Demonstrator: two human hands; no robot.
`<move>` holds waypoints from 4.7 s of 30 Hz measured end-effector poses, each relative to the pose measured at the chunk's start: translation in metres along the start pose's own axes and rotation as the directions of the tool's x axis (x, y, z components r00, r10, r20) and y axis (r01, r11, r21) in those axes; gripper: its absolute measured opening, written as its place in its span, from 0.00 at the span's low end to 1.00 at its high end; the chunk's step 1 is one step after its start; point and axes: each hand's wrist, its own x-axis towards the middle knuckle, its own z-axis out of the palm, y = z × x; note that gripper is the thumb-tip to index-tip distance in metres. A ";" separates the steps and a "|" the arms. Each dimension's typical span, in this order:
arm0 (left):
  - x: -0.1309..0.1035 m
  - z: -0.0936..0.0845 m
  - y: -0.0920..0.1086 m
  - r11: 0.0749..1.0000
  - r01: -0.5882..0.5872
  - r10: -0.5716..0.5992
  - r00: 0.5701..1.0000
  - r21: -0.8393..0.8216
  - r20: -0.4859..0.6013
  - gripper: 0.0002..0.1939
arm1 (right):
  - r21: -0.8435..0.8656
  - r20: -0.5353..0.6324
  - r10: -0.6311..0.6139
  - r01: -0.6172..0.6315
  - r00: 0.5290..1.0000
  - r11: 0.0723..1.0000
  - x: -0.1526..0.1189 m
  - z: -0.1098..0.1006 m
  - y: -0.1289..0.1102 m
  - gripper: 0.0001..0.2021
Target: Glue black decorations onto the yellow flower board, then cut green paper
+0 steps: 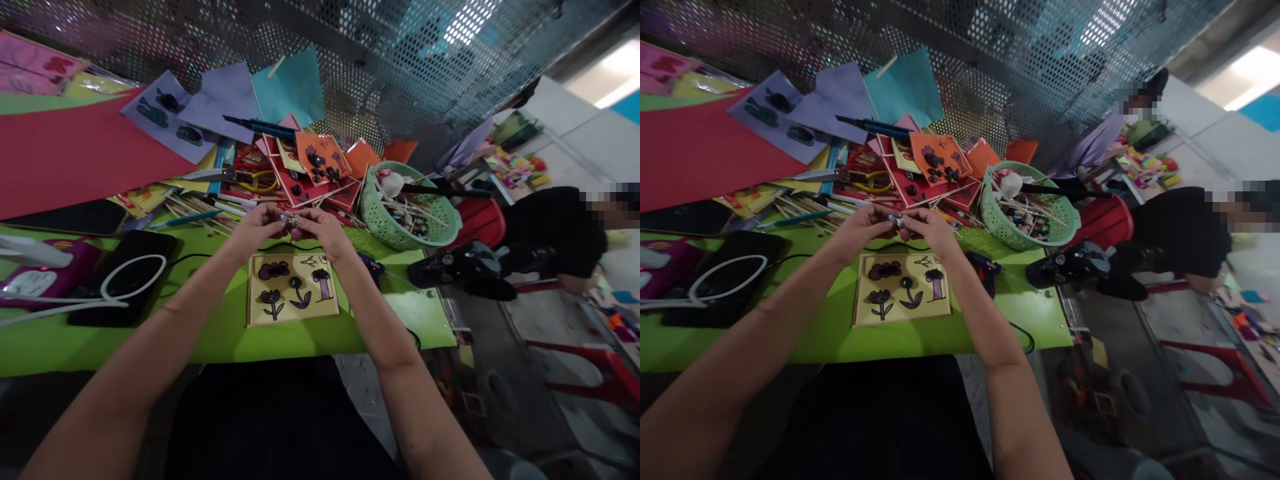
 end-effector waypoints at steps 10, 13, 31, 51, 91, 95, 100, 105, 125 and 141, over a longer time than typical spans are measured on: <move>-0.014 -0.007 0.010 0.431 0.026 0.072 0.995 0.902 -0.063 0.14 | 0.023 0.020 -0.046 0.046 0.999 0.999 -0.005 -0.017 0.013 0.17; -0.016 -0.002 0.011 0.534 -0.074 0.151 0.989 0.842 -0.009 0.16 | 0.038 0.017 -0.053 0.052 0.998 0.998 -0.006 -0.016 0.012 0.17; -0.020 0.015 0.005 0.827 -0.223 0.229 0.972 0.516 0.053 0.11 | -0.042 -0.197 -0.175 0.170 0.965 0.984 -0.008 -0.003 0.009 0.16; -0.014 0.006 0.007 0.848 -0.212 0.203 0.977 0.485 0.071 0.14 | 0.182 -0.150 -0.057 0.084 0.987 0.980 -0.012 -0.010 0.012 0.17; -0.023 0.030 -0.024 0.973 -0.195 0.209 0.971 0.120 -0.116 0.10 | -0.369 -0.193 -0.342 0.255 0.920 0.894 -0.025 0.008 0.015 0.08; -0.023 0.030 -0.023 0.978 -0.174 0.186 0.976 0.111 -0.113 0.12 | -0.356 -0.192 -0.347 0.265 0.918 0.896 -0.025 0.008 0.016 0.07; -0.024 0.030 -0.020 0.980 -0.162 0.175 0.978 0.118 -0.111 0.15 | -0.278 -0.183 -0.317 0.260 0.931 0.925 -0.025 0.007 0.013 0.06; -0.025 0.030 -0.020 0.952 -0.179 0.213 0.970 0.248 -0.114 0.14 | -0.244 -0.174 -0.283 0.237 0.943 0.940 -0.023 0.005 0.014 0.08; -0.025 0.027 -0.027 0.918 -0.216 0.257 0.963 0.332 -0.084 0.13 | -0.129 -0.169 -0.195 0.175 0.966 0.976 -0.022 0.001 0.011 0.09; -0.033 0.033 -0.012 0.811 -0.254 0.354 0.930 0.527 -0.095 0.10 | -0.150 -0.183 -0.172 0.145 0.968 0.978 -0.020 0.001 0.011 0.08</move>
